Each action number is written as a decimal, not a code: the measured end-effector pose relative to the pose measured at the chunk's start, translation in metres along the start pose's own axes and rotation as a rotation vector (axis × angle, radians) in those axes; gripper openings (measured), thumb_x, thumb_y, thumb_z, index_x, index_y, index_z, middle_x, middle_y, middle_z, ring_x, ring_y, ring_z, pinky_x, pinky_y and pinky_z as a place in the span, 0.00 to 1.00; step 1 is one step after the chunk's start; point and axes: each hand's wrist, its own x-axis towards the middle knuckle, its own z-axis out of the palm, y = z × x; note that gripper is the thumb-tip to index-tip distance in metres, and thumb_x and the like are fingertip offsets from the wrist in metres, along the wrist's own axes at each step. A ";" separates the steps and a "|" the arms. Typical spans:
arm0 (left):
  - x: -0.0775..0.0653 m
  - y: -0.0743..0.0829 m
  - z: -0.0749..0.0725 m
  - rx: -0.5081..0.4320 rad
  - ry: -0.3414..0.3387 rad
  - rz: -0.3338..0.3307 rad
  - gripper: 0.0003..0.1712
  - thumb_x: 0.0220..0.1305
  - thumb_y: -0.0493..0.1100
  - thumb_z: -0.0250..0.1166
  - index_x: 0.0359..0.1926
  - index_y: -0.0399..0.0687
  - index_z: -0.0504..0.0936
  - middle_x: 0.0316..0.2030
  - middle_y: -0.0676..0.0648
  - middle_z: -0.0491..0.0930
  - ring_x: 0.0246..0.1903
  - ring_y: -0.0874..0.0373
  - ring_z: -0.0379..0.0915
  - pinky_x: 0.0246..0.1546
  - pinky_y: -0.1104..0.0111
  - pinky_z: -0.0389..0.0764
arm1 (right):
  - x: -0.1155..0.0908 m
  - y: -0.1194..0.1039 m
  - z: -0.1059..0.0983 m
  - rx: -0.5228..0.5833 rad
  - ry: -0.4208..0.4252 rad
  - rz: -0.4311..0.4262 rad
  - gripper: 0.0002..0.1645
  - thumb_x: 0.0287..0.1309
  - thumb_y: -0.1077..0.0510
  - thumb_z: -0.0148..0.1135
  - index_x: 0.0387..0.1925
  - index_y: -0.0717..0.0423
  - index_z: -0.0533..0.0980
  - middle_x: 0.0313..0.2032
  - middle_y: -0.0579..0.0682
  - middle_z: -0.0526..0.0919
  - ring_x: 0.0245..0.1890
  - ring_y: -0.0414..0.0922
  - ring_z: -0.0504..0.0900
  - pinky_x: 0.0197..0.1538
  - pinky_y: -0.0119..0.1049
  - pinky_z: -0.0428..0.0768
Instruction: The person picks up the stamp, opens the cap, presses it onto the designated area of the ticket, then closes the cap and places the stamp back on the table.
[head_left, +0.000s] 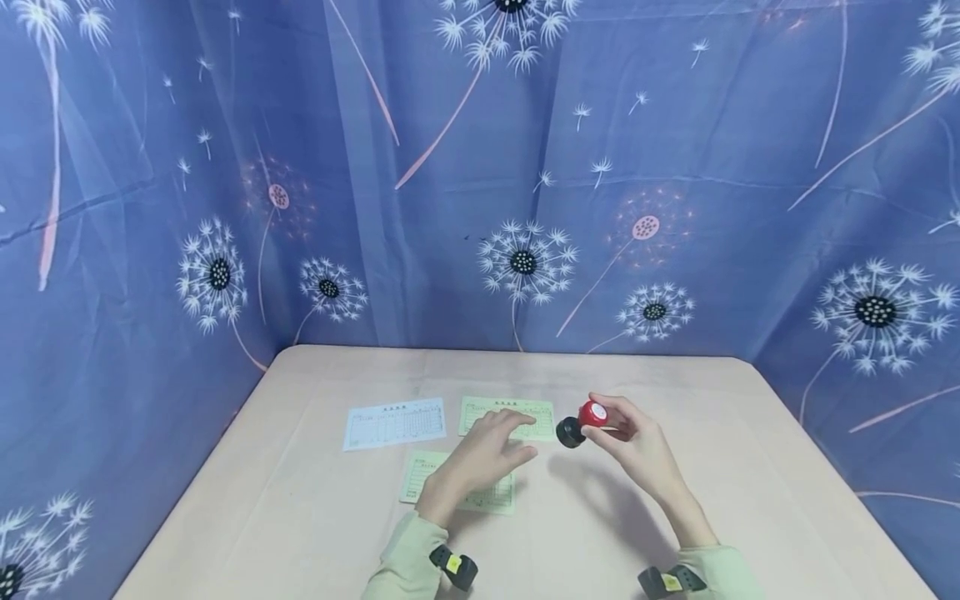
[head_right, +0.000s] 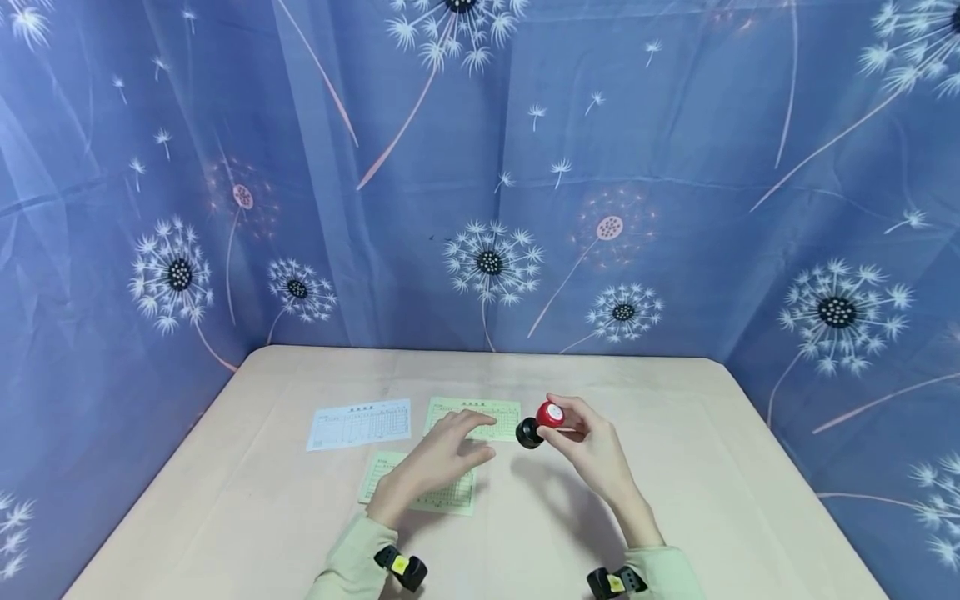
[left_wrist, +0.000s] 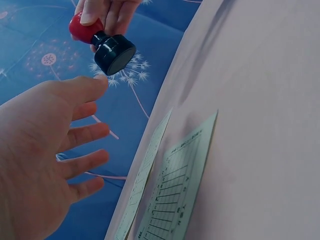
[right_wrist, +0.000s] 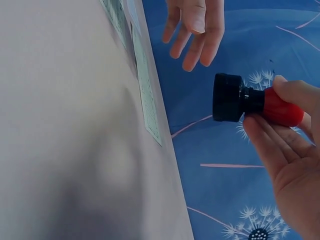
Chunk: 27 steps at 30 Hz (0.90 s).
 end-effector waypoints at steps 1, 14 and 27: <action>0.000 0.000 0.000 -0.009 0.000 -0.001 0.29 0.70 0.63 0.55 0.68 0.61 0.72 0.67 0.54 0.72 0.69 0.52 0.63 0.71 0.52 0.65 | 0.000 0.000 0.000 0.008 0.000 -0.003 0.29 0.56 0.64 0.71 0.60 0.59 0.75 0.48 0.63 0.86 0.42 0.33 0.87 0.47 0.27 0.84; 0.003 0.005 -0.001 -0.015 0.000 0.048 0.28 0.71 0.61 0.57 0.68 0.62 0.71 0.67 0.55 0.72 0.69 0.52 0.64 0.70 0.52 0.65 | 0.000 -0.007 0.008 0.062 -0.004 -0.011 0.29 0.55 0.64 0.72 0.58 0.59 0.75 0.48 0.64 0.86 0.43 0.31 0.86 0.48 0.28 0.84; 0.004 0.011 0.004 -0.027 -0.008 0.047 0.30 0.70 0.61 0.58 0.69 0.59 0.70 0.67 0.53 0.72 0.70 0.51 0.63 0.70 0.51 0.66 | -0.001 -0.009 0.014 0.099 -0.008 -0.051 0.29 0.54 0.67 0.72 0.58 0.60 0.76 0.46 0.64 0.86 0.43 0.33 0.86 0.49 0.28 0.84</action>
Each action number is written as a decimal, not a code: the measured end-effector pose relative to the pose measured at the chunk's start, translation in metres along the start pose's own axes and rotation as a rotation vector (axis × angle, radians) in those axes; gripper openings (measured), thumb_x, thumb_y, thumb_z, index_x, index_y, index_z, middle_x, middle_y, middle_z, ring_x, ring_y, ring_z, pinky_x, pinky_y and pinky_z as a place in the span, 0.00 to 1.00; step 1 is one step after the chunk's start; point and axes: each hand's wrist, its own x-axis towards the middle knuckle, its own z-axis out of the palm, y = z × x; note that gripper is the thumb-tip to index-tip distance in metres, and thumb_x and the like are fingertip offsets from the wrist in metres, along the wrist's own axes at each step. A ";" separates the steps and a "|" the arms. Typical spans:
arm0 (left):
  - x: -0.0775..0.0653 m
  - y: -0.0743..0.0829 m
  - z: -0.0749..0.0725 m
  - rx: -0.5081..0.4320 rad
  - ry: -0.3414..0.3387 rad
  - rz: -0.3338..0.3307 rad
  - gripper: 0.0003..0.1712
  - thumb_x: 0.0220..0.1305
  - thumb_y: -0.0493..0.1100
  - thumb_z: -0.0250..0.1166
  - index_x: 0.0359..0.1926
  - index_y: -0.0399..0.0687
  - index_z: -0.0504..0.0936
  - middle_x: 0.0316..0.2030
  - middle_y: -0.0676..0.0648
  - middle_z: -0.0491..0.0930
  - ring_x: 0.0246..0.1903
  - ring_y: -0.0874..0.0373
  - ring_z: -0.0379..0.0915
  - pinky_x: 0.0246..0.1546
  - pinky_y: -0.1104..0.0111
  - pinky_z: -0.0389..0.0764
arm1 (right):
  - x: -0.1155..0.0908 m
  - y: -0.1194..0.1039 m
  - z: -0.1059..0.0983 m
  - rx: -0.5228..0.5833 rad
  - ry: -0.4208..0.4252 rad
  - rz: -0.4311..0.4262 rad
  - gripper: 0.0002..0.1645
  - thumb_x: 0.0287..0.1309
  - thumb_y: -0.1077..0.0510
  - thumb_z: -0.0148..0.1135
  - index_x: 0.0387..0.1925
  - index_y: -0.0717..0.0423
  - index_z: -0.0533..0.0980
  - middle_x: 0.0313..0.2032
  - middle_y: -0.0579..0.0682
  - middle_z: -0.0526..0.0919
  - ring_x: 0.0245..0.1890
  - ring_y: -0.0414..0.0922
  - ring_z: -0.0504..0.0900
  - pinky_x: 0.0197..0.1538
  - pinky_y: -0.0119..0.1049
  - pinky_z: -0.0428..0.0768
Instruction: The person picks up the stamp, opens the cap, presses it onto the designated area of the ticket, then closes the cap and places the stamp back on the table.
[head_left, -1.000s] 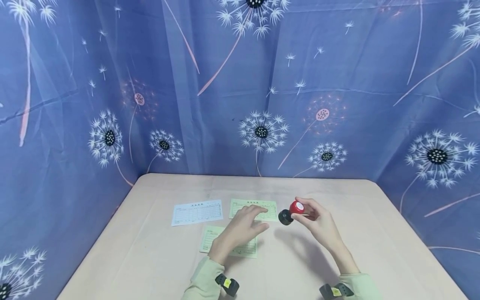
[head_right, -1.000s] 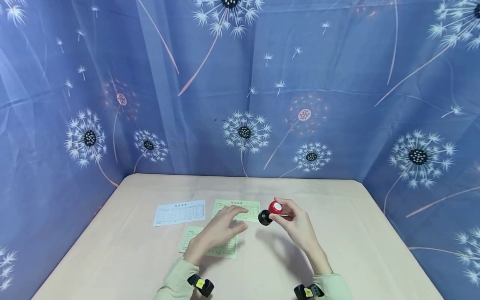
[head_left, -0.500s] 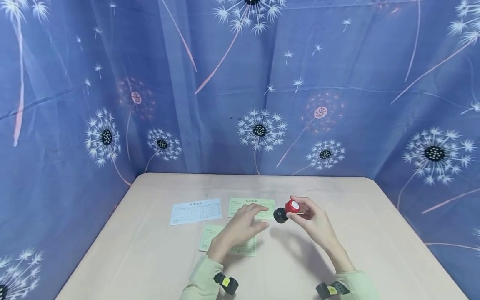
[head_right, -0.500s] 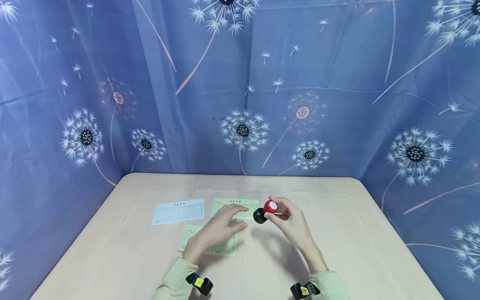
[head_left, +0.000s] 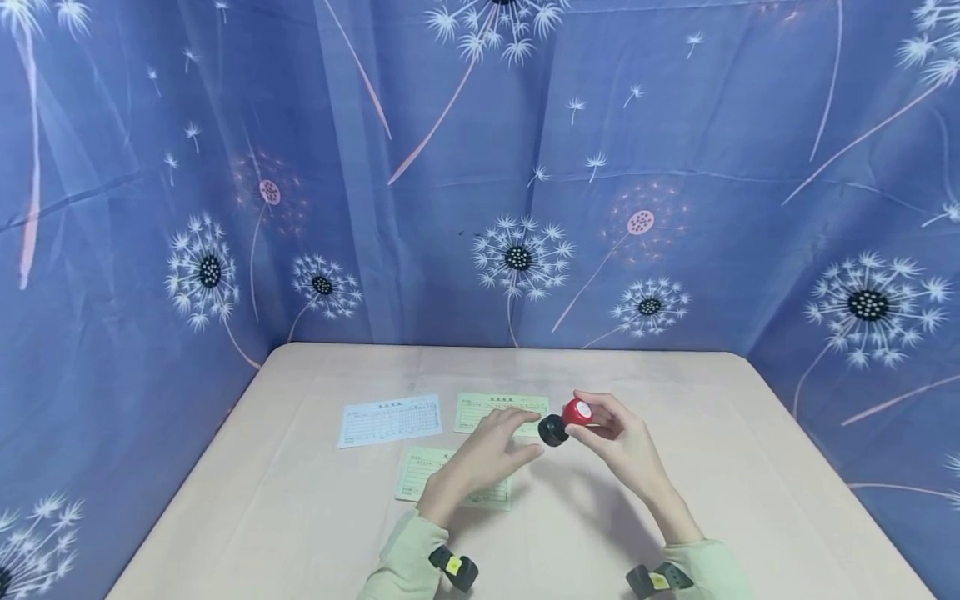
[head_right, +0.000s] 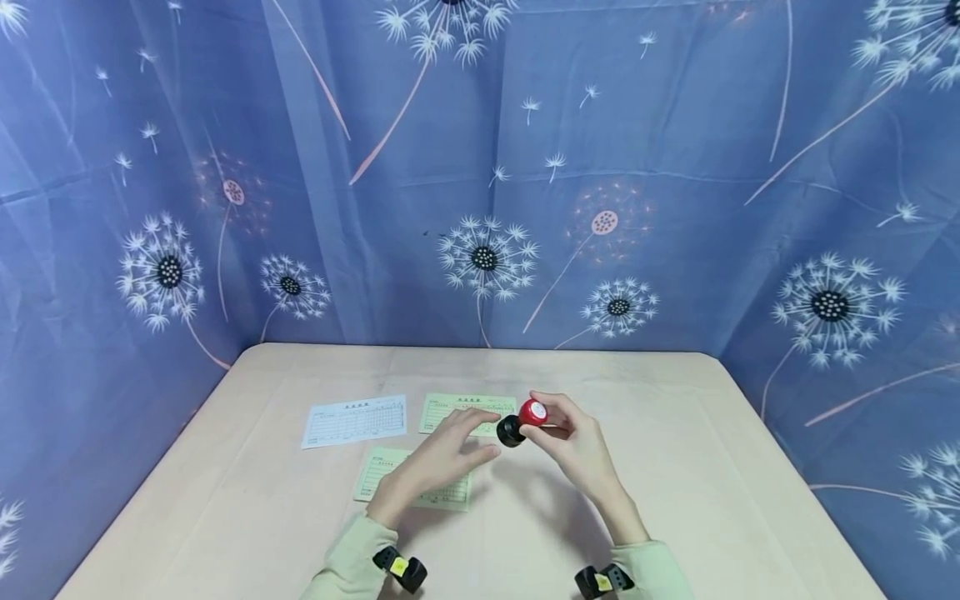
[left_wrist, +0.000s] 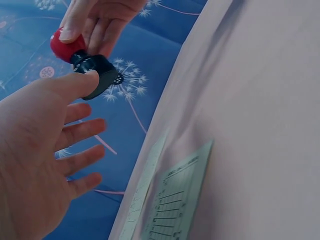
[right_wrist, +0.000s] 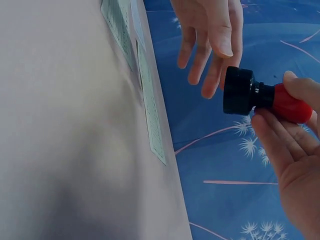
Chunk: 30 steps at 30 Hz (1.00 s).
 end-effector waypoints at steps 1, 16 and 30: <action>0.000 0.000 0.001 -0.006 -0.007 -0.009 0.31 0.70 0.61 0.58 0.69 0.60 0.70 0.67 0.53 0.72 0.70 0.51 0.62 0.70 0.51 0.66 | 0.000 0.000 0.000 0.001 -0.002 -0.003 0.29 0.54 0.67 0.71 0.58 0.60 0.76 0.46 0.64 0.86 0.43 0.33 0.86 0.49 0.28 0.84; 0.001 0.005 0.006 -0.046 -0.017 -0.007 0.34 0.68 0.66 0.57 0.70 0.60 0.69 0.66 0.54 0.73 0.67 0.52 0.67 0.67 0.52 0.69 | -0.004 -0.002 0.004 -0.003 -0.022 0.006 0.28 0.55 0.65 0.71 0.59 0.59 0.76 0.47 0.63 0.86 0.40 0.39 0.88 0.48 0.30 0.85; 0.001 0.006 0.005 -0.073 0.000 -0.002 0.33 0.67 0.67 0.58 0.67 0.60 0.72 0.61 0.56 0.76 0.64 0.54 0.70 0.65 0.52 0.72 | -0.003 -0.001 0.007 0.000 -0.024 -0.024 0.27 0.55 0.66 0.71 0.58 0.59 0.76 0.45 0.62 0.87 0.42 0.34 0.86 0.48 0.29 0.85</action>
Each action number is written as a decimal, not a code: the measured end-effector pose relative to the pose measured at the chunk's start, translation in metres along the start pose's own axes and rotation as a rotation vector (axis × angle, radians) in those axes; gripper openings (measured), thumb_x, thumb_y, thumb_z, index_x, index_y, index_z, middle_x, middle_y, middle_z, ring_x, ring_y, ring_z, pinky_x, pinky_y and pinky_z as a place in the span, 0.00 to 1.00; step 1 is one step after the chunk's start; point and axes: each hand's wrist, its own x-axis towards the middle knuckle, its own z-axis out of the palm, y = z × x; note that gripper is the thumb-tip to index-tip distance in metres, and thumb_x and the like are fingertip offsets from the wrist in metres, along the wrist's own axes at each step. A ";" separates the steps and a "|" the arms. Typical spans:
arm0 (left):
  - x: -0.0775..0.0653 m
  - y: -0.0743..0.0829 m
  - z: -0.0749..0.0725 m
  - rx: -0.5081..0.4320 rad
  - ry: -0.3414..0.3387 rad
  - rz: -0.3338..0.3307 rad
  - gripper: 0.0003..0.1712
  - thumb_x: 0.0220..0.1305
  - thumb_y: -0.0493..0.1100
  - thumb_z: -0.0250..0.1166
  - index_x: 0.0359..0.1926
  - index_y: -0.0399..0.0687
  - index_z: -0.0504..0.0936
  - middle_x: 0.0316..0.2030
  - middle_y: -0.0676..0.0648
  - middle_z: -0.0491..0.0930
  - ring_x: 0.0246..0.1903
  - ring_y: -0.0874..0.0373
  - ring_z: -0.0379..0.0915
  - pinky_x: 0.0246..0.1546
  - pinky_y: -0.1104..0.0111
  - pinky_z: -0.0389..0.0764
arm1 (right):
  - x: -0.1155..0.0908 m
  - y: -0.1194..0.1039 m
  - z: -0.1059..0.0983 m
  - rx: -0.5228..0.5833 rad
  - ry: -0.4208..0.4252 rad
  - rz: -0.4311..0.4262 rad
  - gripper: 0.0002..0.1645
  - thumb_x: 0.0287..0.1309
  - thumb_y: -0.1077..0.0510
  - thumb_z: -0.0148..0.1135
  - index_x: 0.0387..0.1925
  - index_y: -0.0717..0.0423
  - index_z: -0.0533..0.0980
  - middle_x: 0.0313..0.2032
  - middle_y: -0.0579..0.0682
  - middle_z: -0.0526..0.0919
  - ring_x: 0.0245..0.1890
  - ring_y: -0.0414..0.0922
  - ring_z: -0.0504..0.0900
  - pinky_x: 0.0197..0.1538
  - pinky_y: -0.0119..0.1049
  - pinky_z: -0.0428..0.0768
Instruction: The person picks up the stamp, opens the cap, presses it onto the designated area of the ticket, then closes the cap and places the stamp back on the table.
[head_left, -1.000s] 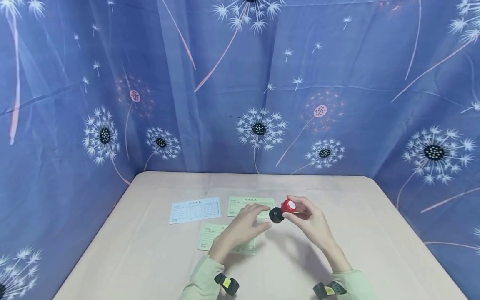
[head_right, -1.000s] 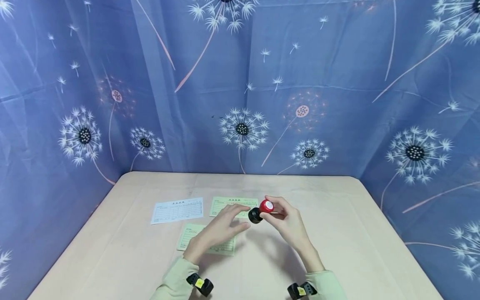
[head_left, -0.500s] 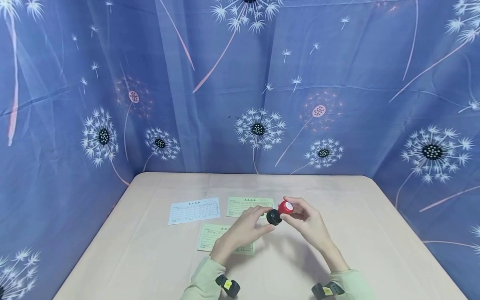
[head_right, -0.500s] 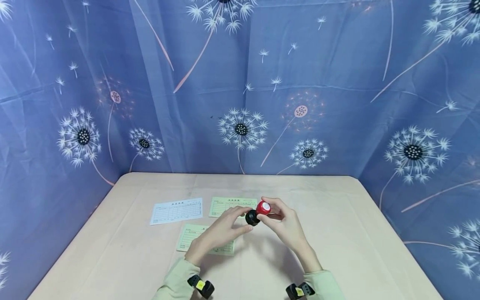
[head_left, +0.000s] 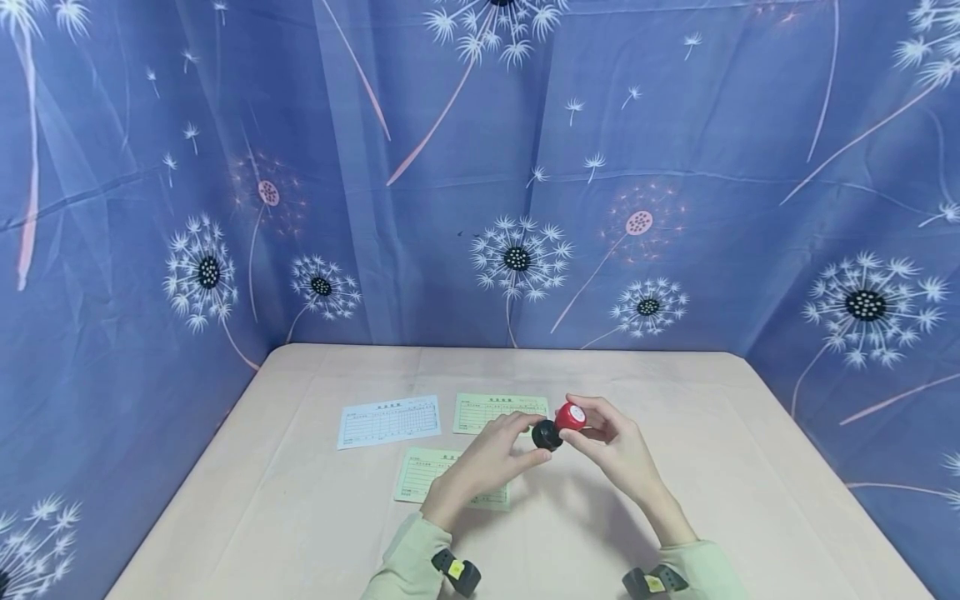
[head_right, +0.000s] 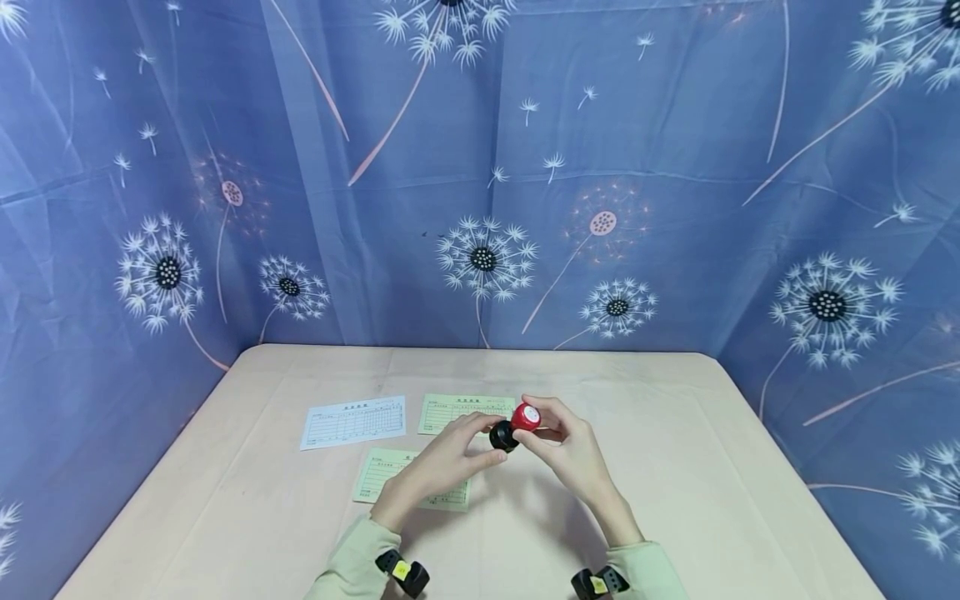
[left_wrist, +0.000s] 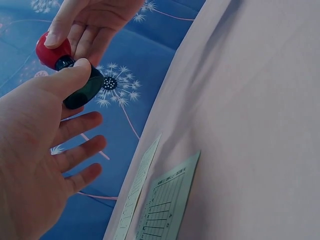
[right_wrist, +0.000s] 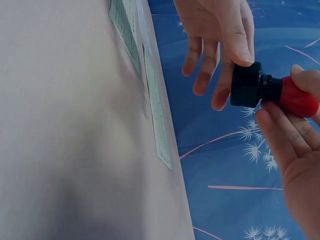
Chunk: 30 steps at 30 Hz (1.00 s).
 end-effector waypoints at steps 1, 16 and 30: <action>0.000 0.000 -0.001 0.001 0.001 -0.003 0.33 0.67 0.68 0.58 0.67 0.61 0.72 0.61 0.56 0.77 0.64 0.54 0.70 0.65 0.53 0.72 | 0.000 0.000 0.000 0.002 -0.001 0.000 0.27 0.55 0.67 0.70 0.58 0.59 0.76 0.45 0.62 0.87 0.42 0.34 0.86 0.48 0.29 0.85; 0.001 -0.003 0.001 0.012 0.015 0.003 0.33 0.66 0.69 0.57 0.66 0.62 0.73 0.59 0.58 0.77 0.63 0.56 0.71 0.65 0.54 0.72 | 0.001 0.002 0.001 0.022 0.000 -0.020 0.28 0.55 0.68 0.70 0.58 0.61 0.76 0.46 0.64 0.86 0.43 0.34 0.86 0.48 0.30 0.85; 0.000 -0.001 -0.002 0.018 0.014 0.010 0.34 0.66 0.68 0.58 0.66 0.59 0.73 0.59 0.57 0.78 0.60 0.55 0.74 0.61 0.55 0.76 | 0.001 0.003 0.001 0.032 -0.016 -0.049 0.28 0.55 0.70 0.69 0.58 0.63 0.75 0.46 0.65 0.86 0.44 0.34 0.86 0.46 0.31 0.86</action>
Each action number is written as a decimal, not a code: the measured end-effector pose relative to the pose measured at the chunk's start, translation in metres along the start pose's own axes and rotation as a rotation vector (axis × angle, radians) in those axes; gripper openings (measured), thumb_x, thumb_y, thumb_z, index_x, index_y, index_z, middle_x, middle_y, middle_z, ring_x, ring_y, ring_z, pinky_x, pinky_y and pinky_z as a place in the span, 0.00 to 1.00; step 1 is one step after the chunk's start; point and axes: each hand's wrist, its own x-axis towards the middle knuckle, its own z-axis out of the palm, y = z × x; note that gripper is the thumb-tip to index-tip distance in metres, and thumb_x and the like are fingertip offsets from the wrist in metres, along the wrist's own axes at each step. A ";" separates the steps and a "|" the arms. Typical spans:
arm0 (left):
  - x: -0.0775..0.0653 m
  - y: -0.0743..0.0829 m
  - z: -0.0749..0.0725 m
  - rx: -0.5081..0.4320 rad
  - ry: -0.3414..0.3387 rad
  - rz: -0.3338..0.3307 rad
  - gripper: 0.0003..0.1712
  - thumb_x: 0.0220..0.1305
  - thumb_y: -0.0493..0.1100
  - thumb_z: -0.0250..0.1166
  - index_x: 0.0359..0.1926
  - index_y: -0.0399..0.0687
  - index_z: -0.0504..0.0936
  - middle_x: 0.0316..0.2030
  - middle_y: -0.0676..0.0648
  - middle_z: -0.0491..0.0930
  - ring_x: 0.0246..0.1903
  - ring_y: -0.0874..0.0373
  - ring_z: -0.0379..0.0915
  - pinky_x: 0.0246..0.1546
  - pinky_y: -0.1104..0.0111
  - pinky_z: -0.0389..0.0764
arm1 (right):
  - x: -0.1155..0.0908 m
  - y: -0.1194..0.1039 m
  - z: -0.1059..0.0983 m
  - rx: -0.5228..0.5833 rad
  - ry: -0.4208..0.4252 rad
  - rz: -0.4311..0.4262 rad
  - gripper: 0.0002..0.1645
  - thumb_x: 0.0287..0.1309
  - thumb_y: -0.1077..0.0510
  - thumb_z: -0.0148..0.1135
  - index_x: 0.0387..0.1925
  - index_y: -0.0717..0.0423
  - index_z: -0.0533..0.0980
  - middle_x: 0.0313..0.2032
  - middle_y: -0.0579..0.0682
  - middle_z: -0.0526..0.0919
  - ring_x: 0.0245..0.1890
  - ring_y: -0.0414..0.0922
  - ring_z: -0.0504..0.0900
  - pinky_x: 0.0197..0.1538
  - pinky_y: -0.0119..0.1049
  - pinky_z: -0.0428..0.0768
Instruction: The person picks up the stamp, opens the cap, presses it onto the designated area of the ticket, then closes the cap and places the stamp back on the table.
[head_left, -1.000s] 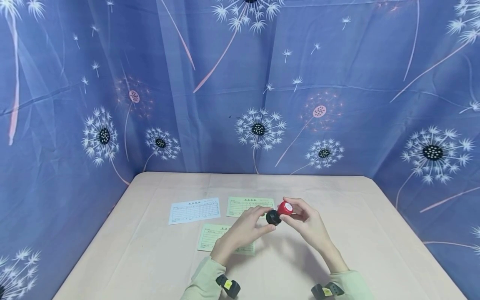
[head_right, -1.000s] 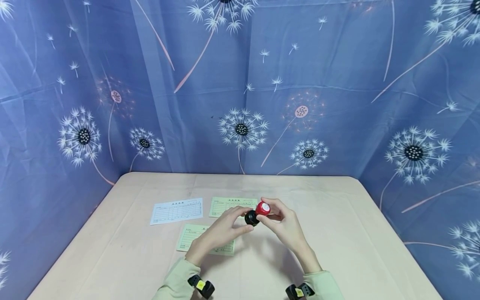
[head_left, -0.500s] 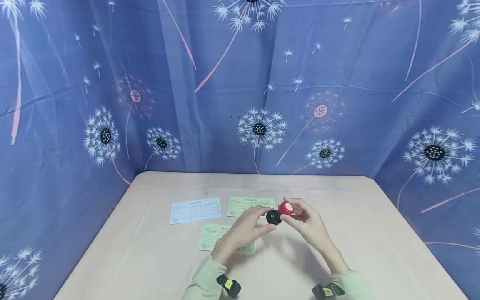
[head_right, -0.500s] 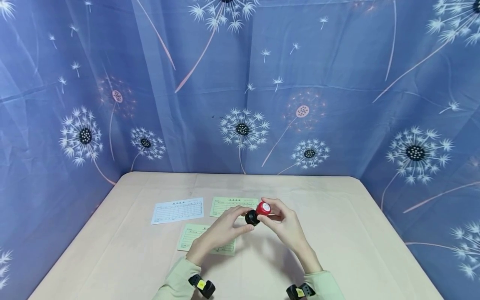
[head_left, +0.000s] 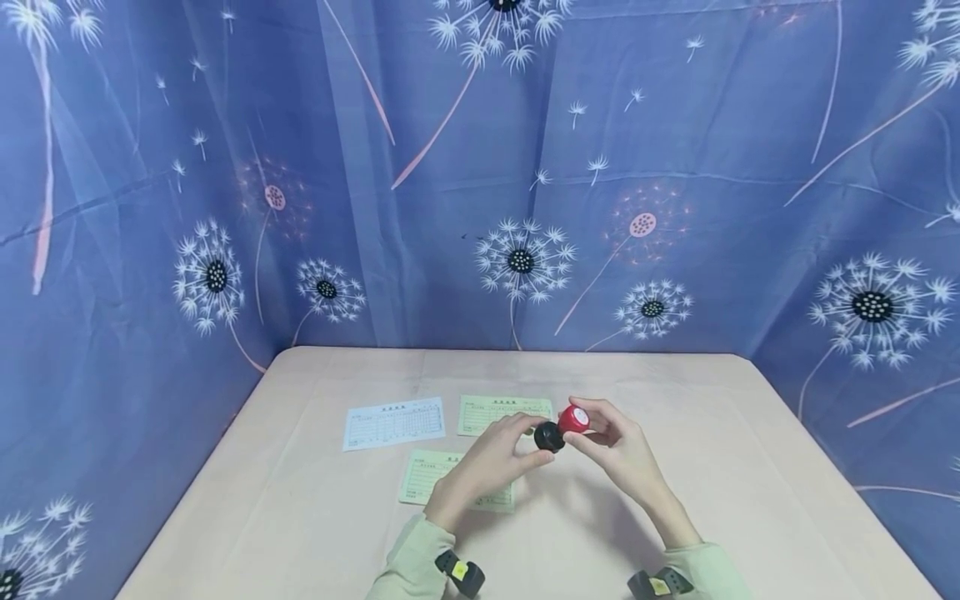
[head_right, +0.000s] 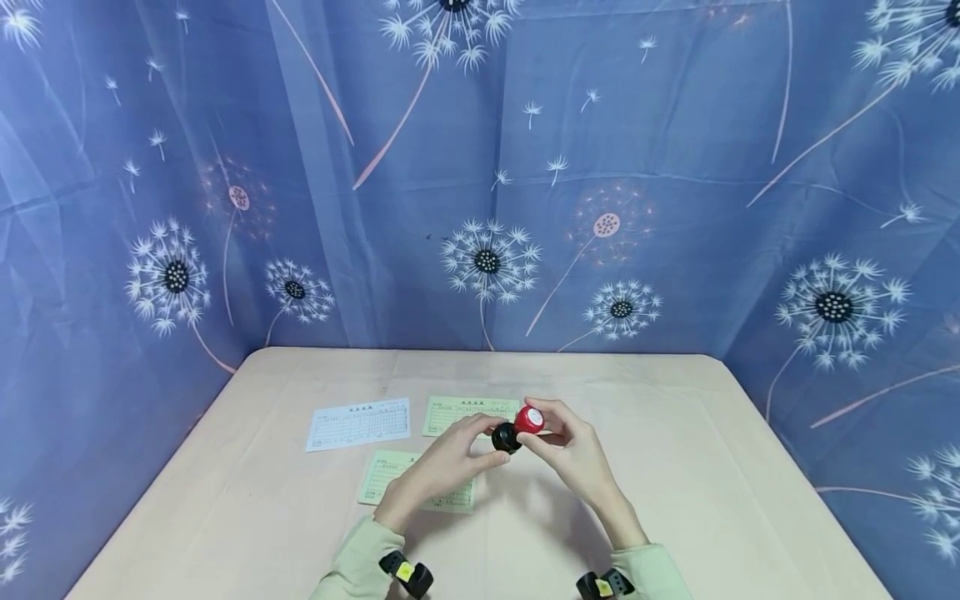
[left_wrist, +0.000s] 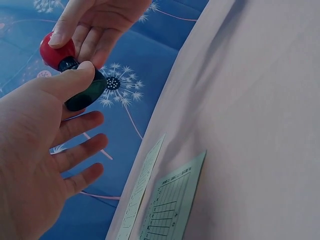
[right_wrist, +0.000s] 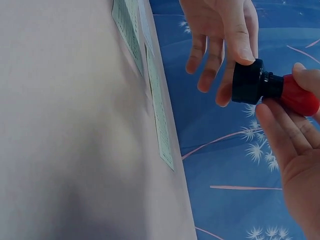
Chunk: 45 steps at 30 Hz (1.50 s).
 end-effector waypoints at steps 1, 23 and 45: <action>0.000 0.000 0.001 0.000 0.000 0.002 0.34 0.66 0.68 0.58 0.66 0.58 0.73 0.59 0.57 0.78 0.60 0.56 0.74 0.61 0.55 0.76 | 0.000 0.001 0.000 -0.001 -0.003 0.000 0.28 0.55 0.70 0.69 0.58 0.63 0.75 0.46 0.65 0.86 0.44 0.34 0.86 0.46 0.31 0.86; -0.003 0.001 0.001 -0.039 0.009 -0.062 0.33 0.64 0.69 0.60 0.66 0.66 0.73 0.57 0.60 0.78 0.59 0.58 0.74 0.60 0.53 0.76 | 0.001 0.001 -0.005 0.065 -0.108 0.032 0.28 0.60 0.70 0.65 0.61 0.64 0.69 0.51 0.68 0.83 0.47 0.37 0.86 0.50 0.32 0.85; 0.002 0.006 0.000 -0.099 0.025 -0.017 0.30 0.64 0.64 0.64 0.64 0.63 0.75 0.56 0.59 0.80 0.57 0.60 0.75 0.61 0.55 0.76 | 0.000 0.001 -0.008 0.077 -0.113 -0.039 0.30 0.59 0.72 0.64 0.63 0.62 0.70 0.50 0.72 0.81 0.48 0.38 0.86 0.48 0.32 0.85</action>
